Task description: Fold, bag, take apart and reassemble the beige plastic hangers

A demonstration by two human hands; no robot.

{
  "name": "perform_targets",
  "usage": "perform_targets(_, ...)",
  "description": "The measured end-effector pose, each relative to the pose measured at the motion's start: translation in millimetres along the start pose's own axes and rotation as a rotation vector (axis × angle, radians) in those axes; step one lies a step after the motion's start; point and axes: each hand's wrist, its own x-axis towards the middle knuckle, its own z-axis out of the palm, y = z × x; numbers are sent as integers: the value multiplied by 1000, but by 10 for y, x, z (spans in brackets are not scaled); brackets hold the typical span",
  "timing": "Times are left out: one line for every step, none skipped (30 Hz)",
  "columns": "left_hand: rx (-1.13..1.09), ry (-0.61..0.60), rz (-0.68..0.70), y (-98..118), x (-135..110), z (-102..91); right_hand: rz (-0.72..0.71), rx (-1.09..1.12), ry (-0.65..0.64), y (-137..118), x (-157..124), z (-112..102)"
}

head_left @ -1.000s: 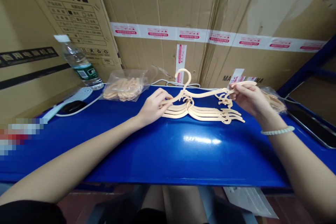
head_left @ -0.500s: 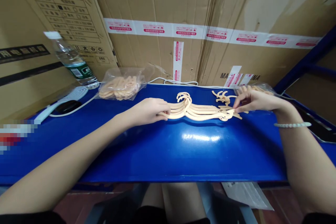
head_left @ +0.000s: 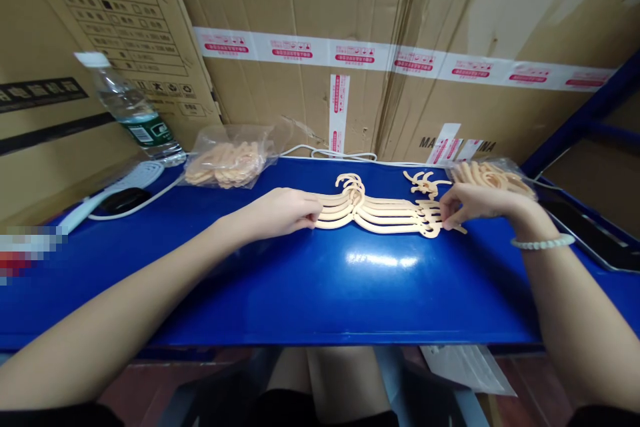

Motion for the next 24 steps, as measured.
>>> perform_targets(13,0,-9,0,-1,-3,2,-2,-3,-4,4,6)
perform_targets(32,3,-17,-1,-2,-3,2,-8,3,-7,10,12)
perform_targets(54,7,-25,-4,-2,0,2,-16,18,-8,17,19)
perform_targets(79,12,-31,-9,-3,6,2,-29,35,-8,25,25)
perform_targets(103,16,-37,-17,-3,15,6,-47,56,-8,34,31)
perform_targets(122,22,-43,-26,-1,29,14,-66,75,-9,41,35)
perform_targets(136,32,-51,-38,1,47,21,-85,94,-12,46,39)
perform_targets(146,45,-58,-50,4,68,27,-103,109,-15,49,41)
perform_targets(151,63,-65,-61,9,92,33,-120,121,-20,49,41)
perform_targets(153,86,-69,-72,15,117,37,-133,134,-24,47,39)
perform_targets(155,113,-70,-80,20,142,40,-145,144,-27,44,36)
perform_targets(157,138,-68,-84,26,166,43,-154,151,-27,42,32)
perform_targets(159,160,-66,-83,32,186,46,-161,157,-23,41,27)
perform_targets(161,179,-63,-78,37,204,51,-167,164,-15,43,22)
perform_targets(163,196,-65,-68,42,219,54,-172,171,-2,47,18)
perform_targets(166,209,-68,-54,46,230,55,-177,179,13,54,15)
perform_targets(171,219,-74,-38,51,239,58,-182,191,30,64,13)
perform_targets(177,230,-80,-20,55,246,60,-189,208,49,75,13)
perform_targets(183,241,-86,-4,59,254,60,-196,224,67,87,14)
perform_targets(188,253,-91,11,63,261,60,-205,242,85,98,15)
perform_targets(193,265,-92,21,66,270,60,-217,264,102,108,15)
perform_targets(198,277,-90,28,69,279,62,-232,288,116,114,15)
perform_targets(202,289,-88,32,71,290,63,-245,310,126,116,12)
perform_targets(208,300,-85,32,73,301,60,-254,328,133,112,6)
